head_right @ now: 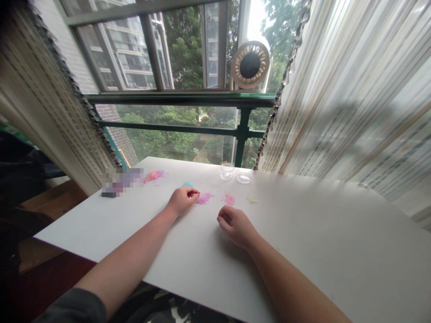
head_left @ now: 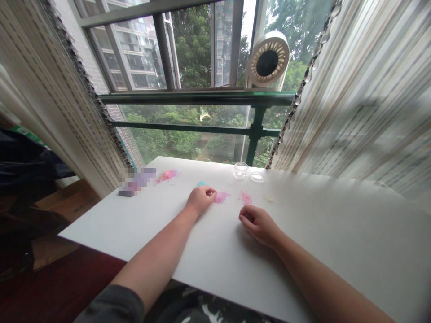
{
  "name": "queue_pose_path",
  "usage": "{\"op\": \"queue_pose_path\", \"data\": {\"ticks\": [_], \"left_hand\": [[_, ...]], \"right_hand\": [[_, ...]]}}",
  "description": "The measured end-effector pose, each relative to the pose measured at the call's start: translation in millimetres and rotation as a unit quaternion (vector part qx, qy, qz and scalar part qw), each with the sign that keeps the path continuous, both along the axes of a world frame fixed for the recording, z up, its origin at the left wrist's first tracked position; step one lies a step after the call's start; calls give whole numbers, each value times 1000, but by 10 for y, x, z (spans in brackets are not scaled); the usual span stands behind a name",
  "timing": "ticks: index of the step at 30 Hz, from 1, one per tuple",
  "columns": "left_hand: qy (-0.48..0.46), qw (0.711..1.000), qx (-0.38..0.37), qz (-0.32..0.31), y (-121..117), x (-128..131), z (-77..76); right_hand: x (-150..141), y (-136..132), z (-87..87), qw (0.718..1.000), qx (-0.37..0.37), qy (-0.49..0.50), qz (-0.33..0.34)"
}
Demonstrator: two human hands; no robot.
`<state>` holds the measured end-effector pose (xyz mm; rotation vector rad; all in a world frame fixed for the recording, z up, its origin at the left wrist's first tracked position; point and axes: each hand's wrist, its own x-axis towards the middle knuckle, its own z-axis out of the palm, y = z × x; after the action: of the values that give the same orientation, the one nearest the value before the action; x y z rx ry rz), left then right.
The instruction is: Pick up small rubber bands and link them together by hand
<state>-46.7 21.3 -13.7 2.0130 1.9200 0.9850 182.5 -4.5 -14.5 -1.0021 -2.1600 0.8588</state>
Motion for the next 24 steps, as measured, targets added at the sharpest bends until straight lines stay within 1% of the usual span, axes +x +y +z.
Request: {"op": "queue_pose_path", "data": {"ticks": [6,12,16,21,24], "left_hand": [[-30,999,-7,29,-21,-64,32],[-33,999,-18,17,-22,-61,33],[-33,999,-6,22,-16,-69,41],[-12,1000,8,9,-6,-93,47],[-2,1000,15,16,-5,-112,49]], "right_hand": [[1,-4,-1,1000,-5,-3,1],[8,1,-1,1000,-2,-4,5],[11,6,-4,1000,-3,-2,4],[9,-2,11,1000,3,-10,2],[8,-5,5,1000,1,-8,4]]}}
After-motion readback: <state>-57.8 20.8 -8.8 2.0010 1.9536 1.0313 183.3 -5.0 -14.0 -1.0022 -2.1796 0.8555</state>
